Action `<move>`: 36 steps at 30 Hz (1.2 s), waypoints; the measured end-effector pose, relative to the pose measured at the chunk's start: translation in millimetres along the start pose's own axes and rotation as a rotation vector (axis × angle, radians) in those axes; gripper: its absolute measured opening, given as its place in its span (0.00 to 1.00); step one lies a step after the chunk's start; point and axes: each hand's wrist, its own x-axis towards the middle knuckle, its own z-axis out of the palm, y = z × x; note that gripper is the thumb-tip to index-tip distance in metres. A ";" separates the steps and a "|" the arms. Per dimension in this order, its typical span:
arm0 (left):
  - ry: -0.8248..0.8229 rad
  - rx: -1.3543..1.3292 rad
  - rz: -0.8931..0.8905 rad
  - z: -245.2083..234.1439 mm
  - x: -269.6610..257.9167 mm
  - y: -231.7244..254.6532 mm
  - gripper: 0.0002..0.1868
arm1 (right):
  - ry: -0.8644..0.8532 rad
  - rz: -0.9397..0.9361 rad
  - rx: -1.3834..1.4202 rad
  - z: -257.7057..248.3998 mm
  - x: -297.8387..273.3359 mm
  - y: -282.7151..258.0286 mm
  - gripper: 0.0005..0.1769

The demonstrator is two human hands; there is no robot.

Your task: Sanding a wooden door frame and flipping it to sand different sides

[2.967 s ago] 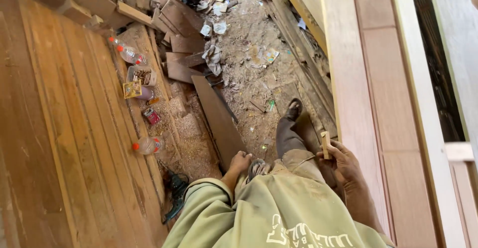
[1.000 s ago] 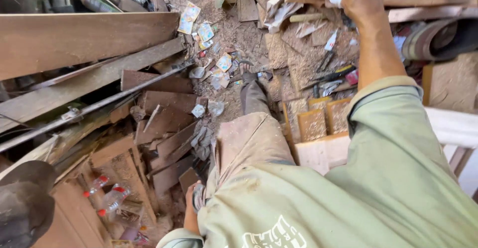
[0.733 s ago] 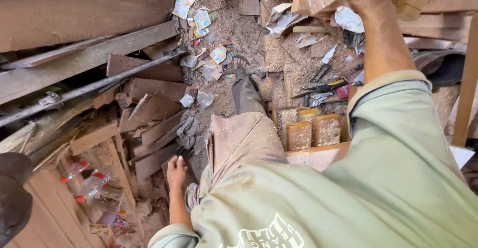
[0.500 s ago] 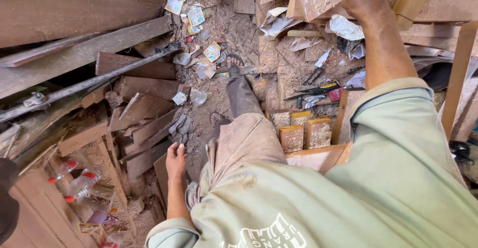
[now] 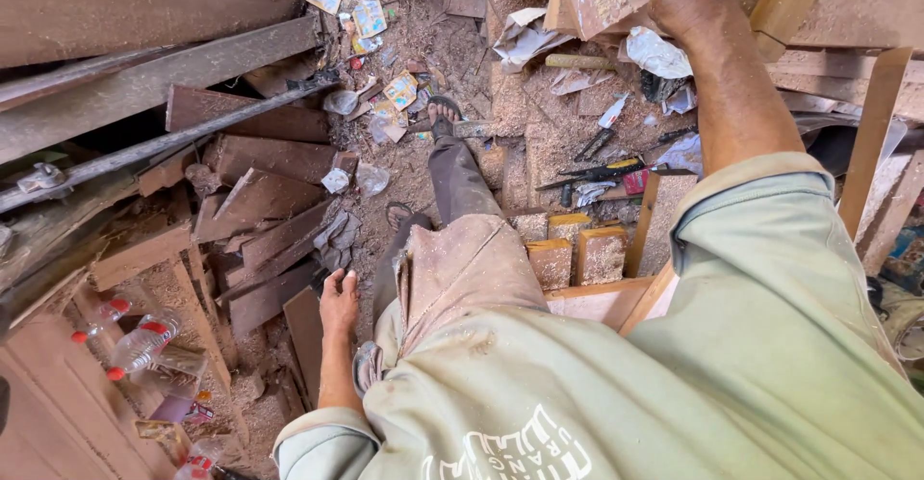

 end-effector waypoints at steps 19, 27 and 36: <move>0.015 -0.004 0.013 7.2 0.8 -16.6 0.30 | -0.229 0.574 0.507 -88.7 -44.3 -29.9 0.16; 0.015 -0.030 -0.004 9.1 -1.5 -19.3 0.30 | -0.182 0.938 1.078 -103.7 -54.3 -32.9 0.21; 0.037 -0.125 0.113 30.2 27.4 -34.3 0.30 | -0.093 0.911 1.679 -104.2 -81.1 -71.0 0.20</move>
